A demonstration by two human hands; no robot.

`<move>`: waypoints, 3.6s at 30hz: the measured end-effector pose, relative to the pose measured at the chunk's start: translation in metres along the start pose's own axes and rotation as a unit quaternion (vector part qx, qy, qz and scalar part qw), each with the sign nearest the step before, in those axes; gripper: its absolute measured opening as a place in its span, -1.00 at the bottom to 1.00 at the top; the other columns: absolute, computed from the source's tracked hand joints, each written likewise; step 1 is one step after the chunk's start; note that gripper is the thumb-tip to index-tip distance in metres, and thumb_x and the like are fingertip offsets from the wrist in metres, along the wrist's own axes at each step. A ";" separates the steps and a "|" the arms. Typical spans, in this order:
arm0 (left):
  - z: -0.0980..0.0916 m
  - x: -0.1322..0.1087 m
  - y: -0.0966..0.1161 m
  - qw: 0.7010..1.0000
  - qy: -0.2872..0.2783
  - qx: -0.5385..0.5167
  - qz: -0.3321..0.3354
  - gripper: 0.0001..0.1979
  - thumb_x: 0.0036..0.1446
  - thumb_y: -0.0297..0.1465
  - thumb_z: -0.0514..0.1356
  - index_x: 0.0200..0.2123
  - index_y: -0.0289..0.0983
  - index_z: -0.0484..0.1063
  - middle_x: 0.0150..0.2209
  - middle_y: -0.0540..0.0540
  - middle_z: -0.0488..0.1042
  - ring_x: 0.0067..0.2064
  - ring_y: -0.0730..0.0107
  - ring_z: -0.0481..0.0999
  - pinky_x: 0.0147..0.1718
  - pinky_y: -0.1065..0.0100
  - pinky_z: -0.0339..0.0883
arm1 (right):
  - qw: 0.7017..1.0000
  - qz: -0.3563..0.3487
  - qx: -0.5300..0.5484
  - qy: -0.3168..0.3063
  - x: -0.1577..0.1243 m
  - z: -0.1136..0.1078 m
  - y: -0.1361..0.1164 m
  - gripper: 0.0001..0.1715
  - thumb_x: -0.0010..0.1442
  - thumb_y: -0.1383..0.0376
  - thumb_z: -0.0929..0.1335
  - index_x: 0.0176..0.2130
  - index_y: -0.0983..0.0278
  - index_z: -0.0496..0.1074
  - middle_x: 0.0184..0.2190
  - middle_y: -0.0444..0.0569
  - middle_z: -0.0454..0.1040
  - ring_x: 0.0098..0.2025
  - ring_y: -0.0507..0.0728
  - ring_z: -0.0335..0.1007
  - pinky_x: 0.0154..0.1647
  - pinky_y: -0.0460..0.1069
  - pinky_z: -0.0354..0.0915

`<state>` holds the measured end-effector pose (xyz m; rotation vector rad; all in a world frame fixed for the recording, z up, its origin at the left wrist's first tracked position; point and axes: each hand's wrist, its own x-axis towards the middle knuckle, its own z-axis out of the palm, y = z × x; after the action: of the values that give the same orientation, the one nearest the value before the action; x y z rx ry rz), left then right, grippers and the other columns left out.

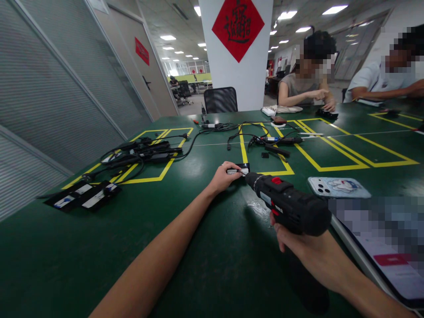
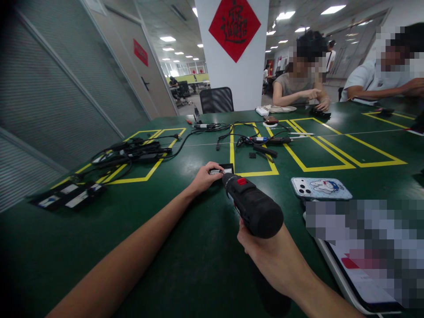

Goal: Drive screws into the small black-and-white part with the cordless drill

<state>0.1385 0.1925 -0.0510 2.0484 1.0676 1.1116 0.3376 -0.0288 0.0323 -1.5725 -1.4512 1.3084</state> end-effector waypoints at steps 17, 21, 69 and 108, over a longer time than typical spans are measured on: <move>-0.001 -0.001 0.002 1.000 -0.005 -0.003 -0.005 -0.84 -0.03 -0.34 0.27 -0.33 -0.23 0.52 -0.22 -0.06 0.42 -0.15 0.29 0.45 -0.08 0.26 0.29 | 1.000 0.011 0.014 0.007 -0.005 0.000 -0.011 -0.83 0.11 0.22 0.30 -0.30 0.26 0.40 -0.38 -0.07 0.44 -0.41 0.06 0.34 -0.51 -0.08 0.20; -0.001 -0.001 0.003 1.000 -0.006 -0.003 -0.007 -0.84 -0.03 -0.32 0.27 -0.32 -0.22 0.52 -0.21 -0.06 0.43 -0.15 0.30 0.45 -0.09 0.27 0.31 | 1.000 0.016 0.007 0.001 -0.004 0.000 -0.009 -0.83 0.11 0.21 0.30 -0.33 0.25 0.39 -0.42 -0.10 0.43 -0.44 0.05 0.33 -0.52 -0.08 0.20; 0.001 0.000 -0.004 1.000 -0.001 -0.011 0.002 -0.83 -0.04 -0.31 0.28 -0.33 -0.22 0.53 -0.22 -0.05 0.43 -0.14 0.30 0.45 -0.07 0.27 0.30 | 1.000 0.004 0.013 0.004 -0.002 -0.001 -0.004 -0.84 0.12 0.22 0.30 -0.31 0.24 0.40 -0.43 -0.09 0.43 -0.39 0.08 0.36 -0.46 -0.06 0.23; 0.000 -0.001 0.001 1.000 -0.003 -0.004 -0.005 -0.84 -0.04 -0.34 0.29 -0.33 -0.22 0.53 -0.22 -0.06 0.44 -0.14 0.29 0.45 -0.07 0.25 0.30 | 1.000 0.005 0.023 -0.006 0.002 0.000 0.007 -0.81 0.18 0.18 0.27 -0.24 0.21 0.36 -0.47 -0.13 0.37 -0.42 0.05 0.31 -0.48 -0.07 0.20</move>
<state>0.1383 0.1913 -0.0507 2.0365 1.0691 1.1025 0.3397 -0.0281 0.0254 -1.5459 -1.4127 1.3488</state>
